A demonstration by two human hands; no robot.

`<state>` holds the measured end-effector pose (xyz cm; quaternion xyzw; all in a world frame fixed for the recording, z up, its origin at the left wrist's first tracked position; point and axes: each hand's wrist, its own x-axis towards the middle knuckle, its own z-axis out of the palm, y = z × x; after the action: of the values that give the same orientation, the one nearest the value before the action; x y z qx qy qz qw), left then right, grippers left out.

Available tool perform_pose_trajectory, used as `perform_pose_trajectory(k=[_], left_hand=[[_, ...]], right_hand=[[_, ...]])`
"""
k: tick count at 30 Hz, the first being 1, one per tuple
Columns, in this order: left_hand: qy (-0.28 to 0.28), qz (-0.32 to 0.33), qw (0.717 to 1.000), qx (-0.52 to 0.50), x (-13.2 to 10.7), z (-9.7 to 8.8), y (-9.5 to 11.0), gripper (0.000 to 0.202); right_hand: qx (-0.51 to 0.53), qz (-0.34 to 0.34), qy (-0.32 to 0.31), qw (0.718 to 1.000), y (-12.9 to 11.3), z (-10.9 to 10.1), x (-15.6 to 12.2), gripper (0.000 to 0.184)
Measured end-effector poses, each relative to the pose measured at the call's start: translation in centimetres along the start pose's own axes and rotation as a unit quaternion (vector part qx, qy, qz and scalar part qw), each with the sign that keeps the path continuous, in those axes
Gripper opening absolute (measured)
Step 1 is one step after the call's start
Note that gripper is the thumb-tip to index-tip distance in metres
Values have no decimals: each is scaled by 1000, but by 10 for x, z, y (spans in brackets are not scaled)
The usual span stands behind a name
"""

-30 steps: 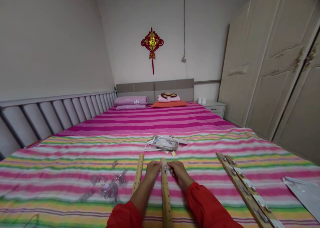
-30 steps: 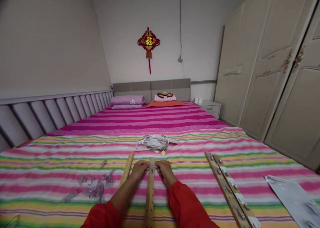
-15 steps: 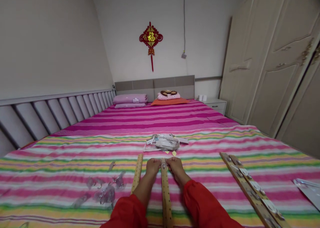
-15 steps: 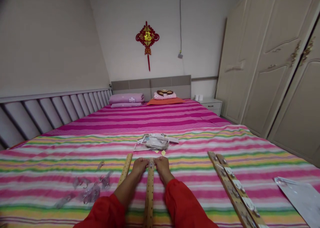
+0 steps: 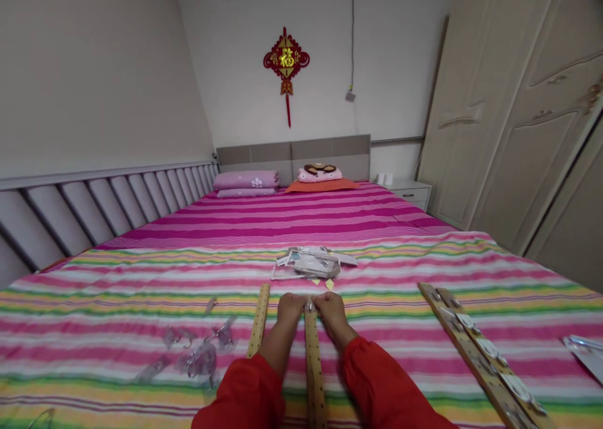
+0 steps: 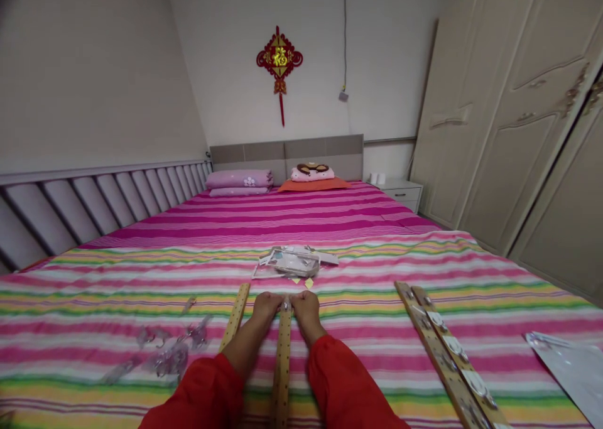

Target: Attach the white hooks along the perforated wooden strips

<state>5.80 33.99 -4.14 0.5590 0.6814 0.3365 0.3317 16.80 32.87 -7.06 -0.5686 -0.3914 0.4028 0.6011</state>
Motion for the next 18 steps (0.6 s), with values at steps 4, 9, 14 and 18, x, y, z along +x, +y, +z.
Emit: perform_pose_trajectory(k=[4,9,14,18], left_hand=[[-4,-19,1000,11,1,1,0,29],[-6,-42,999,34,4,3,-3,27],[-2,-53,997,60,7,5,-7,24],[-10,-36,995,93,5,4,-6,28]], right_hand=[[-65,0,27,998,3,0,3,25],[-146,11,63,987,1,0,9,27],[-201,27,73,976,-3,0,11,30],[-208,34,70,975,-5,-1,11,30]])
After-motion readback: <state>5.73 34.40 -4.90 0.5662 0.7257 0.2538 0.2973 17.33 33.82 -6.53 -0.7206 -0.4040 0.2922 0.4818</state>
